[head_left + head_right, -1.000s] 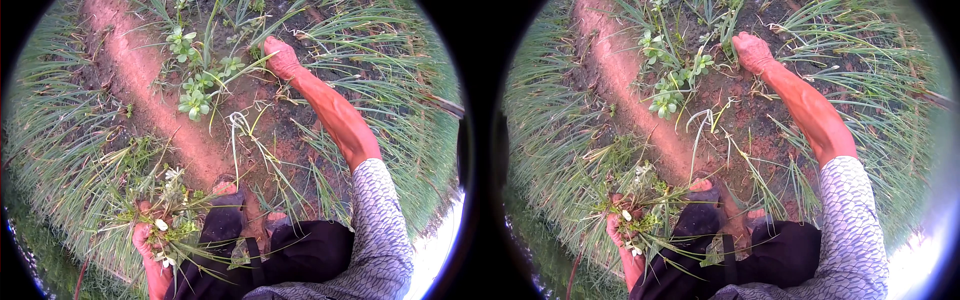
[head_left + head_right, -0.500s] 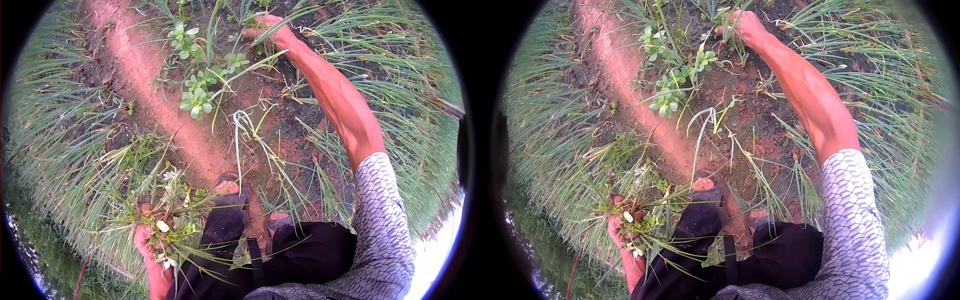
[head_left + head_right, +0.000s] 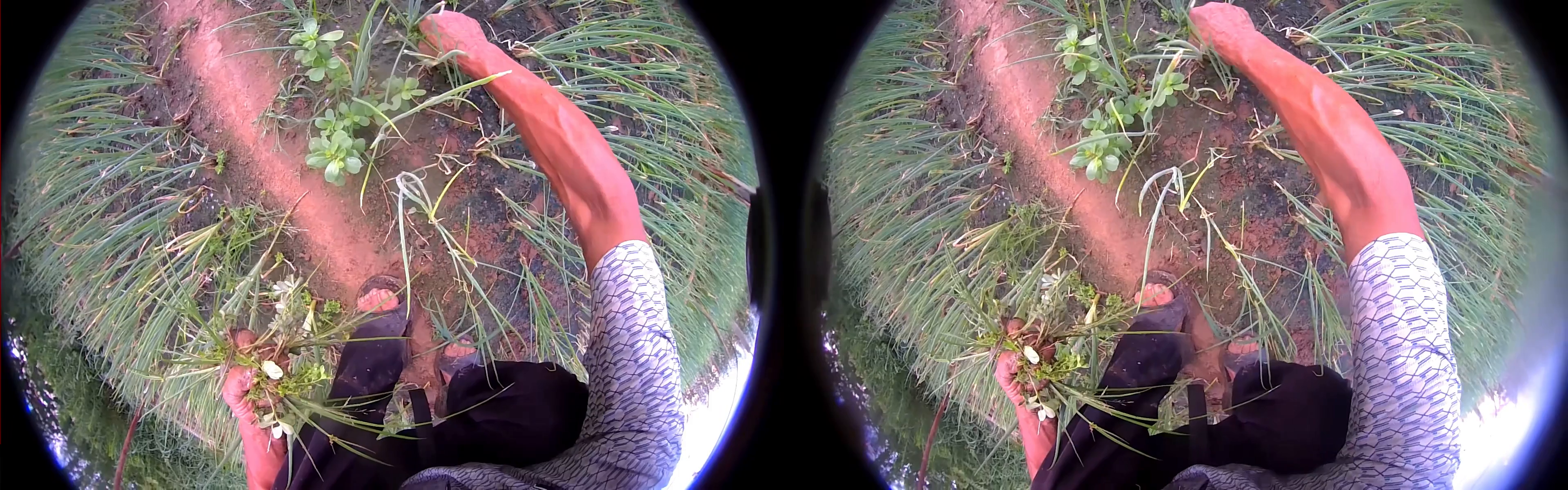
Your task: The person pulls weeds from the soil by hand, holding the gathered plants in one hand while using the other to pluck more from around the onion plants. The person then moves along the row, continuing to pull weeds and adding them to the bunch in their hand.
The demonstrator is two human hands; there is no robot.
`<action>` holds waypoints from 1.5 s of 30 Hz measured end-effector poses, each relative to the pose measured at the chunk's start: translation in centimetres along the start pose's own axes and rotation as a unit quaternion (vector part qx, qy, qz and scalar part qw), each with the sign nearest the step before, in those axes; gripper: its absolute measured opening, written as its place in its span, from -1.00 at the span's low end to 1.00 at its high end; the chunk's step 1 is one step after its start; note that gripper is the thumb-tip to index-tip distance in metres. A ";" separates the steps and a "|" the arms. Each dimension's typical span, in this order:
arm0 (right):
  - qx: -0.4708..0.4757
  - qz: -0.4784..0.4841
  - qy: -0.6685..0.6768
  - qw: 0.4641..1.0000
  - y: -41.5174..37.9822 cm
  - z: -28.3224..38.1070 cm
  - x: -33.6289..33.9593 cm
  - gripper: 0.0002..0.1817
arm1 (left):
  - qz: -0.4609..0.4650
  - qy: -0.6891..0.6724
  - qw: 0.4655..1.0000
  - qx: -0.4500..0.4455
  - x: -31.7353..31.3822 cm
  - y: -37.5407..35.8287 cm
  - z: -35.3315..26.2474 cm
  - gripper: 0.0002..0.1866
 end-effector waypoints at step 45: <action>-0.067 0.013 0.153 0.986 -5.8 -1.3 -1.4 -0.75 | 0.016 -0.013 0.999 0.037 -2.2 0.7 1.2 -0.58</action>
Point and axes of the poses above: each hand's wrist, its own y-axis towards the middle knuckle, its own x-axis out of the back of the hand, z = x × y, the point moved 9 cm from there along y, towards the middle knuckle, and after that the axes turned 10 degrees about -x, right-handed, at the moved point
